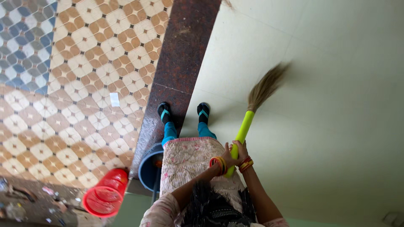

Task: The person sweeps debris across a tiled floor using a broom, moving the dirt toward a corner and then around a bucket.

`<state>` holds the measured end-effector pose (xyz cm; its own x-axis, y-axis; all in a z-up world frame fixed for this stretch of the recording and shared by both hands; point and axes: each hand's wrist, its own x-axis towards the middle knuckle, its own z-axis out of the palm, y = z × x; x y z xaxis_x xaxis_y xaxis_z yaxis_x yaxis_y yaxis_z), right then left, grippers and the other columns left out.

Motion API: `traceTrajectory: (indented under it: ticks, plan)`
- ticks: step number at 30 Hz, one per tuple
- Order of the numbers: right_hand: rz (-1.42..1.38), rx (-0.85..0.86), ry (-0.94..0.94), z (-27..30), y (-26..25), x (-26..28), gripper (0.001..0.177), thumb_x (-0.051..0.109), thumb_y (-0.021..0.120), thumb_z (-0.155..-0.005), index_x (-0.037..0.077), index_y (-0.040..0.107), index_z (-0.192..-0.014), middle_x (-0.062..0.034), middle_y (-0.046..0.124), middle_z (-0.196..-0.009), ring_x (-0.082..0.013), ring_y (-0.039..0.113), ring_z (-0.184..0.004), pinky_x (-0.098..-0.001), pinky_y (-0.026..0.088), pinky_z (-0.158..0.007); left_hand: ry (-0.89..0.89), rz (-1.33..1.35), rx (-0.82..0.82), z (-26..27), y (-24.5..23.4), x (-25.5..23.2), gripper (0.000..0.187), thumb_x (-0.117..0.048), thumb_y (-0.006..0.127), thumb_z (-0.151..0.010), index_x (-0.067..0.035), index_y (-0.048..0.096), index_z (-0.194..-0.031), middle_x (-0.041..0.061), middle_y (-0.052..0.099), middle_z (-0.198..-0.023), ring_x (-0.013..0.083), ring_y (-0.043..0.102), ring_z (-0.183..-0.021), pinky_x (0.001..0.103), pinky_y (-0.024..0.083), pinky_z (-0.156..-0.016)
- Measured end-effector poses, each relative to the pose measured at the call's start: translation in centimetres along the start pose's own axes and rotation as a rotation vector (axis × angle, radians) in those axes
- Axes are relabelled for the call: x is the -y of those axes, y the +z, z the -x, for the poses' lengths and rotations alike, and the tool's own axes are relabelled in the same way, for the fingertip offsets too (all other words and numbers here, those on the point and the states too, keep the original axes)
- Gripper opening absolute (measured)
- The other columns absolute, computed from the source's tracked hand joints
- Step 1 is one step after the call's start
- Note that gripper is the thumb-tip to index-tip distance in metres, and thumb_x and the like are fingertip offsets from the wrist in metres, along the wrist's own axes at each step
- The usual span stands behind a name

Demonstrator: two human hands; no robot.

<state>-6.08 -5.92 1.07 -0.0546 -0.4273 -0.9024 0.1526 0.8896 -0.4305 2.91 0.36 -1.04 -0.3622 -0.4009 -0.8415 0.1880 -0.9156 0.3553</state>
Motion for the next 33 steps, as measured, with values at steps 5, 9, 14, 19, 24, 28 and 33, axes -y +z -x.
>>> traceTrajectory:
  ticks: [5,9,14,19,24,28,33]
  plan:
    - [0.231,0.166,-0.012,-0.3,10.4,-6.4,0.034,0.011,0.074,-0.08,0.008,0.053,-0.107,-0.0073,0.061,-0.081,-0.0207,0.062,-0.065,-0.0339,0.053,-0.054,0.021,0.317,-0.034,6.4,-10.3,3.8,0.098,-0.015,0.073,-0.085,-0.025,0.008,-0.158,0.017,0.062,-0.108,0.028,0.066,-0.086,0.042,0.056,-0.066]
    - [0.472,0.367,-0.179,-2.1,24.6,-12.8,0.034,0.009,0.078,-0.078,0.002,0.058,-0.103,-0.0069,0.063,-0.081,-0.0196,0.064,-0.068,-0.0331,0.053,-0.055,0.226,0.609,-0.269,11.7,-22.2,5.4,0.093,-0.001,0.076,-0.081,-0.025,0.019,-0.15,0.01,0.062,-0.119,0.0236,0.07,-0.095,0.038,0.062,-0.071]
    - [0.431,0.47,-0.104,-3.8,35.7,-12.9,0.059,0.011,0.078,-0.073,0.007,0.052,-0.126,-0.006,0.063,-0.092,-0.0187,0.064,-0.079,-0.0343,0.055,-0.066,0.237,0.556,-0.535,14.6,-30.0,2.5,0.099,0.001,0.071,-0.081,-0.017,0.011,-0.157,0.02,0.061,-0.116,0.0256,0.069,-0.08,0.034,0.06,-0.056]
    - [0.323,0.533,-0.201,-0.3,35.2,-9.1,0.085,0.012,0.074,-0.071,0.013,0.041,-0.149,-0.0062,0.058,-0.103,-0.0179,0.061,-0.088,-0.0338,0.055,-0.073,0.19,0.292,-0.464,17.7,-28.0,-1.7,0.117,0.005,0.068,-0.079,-0.021,-0.013,-0.16,0.021,0.057,-0.121,0.0299,0.069,-0.08,0.036,0.063,-0.059]
    - [0.348,0.325,-0.605,3.9,29.0,-8.7,0.088,0.016,0.08,-0.083,0.008,0.034,-0.158,-0.0108,0.057,-0.123,-0.02,0.059,-0.105,-0.0334,0.054,-0.086,0.187,0.039,-0.268,18.8,-24.0,-2.1,0.122,0.005,0.068,-0.078,-0.017,-0.019,-0.16,0.026,0.059,-0.127,0.0315,0.073,-0.086,0.036,0.066,-0.063]
    - [0.143,0.103,-0.143,6.5,23.4,-8.1,0.105,0.015,0.073,-0.077,0.02,0.008,-0.159,-0.009,0.059,-0.109,-0.0204,0.068,-0.084,-0.0358,0.063,-0.066,0.113,-0.003,-0.114,16.3,-22.0,-1.0,0.129,0.005,0.071,-0.074,-0.014,-0.027,-0.157,0.028,0.064,-0.129,0.0305,0.074,-0.088,0.035,0.066,-0.065]
    - [-0.22,0.119,-0.105,0.5,21.8,-6.1,0.079,0.004,0.072,-0.085,0.007,0.018,-0.142,-0.0114,0.057,-0.093,-0.023,0.065,-0.068,-0.0373,0.059,-0.057,0.156,0.126,-0.1,8.4,-21.3,-2.6,0.131,0.01,0.077,-0.074,-0.017,-0.021,-0.155,-0.003,0.05,-0.138,0.0296,0.074,-0.085,0.041,0.066,-0.065]
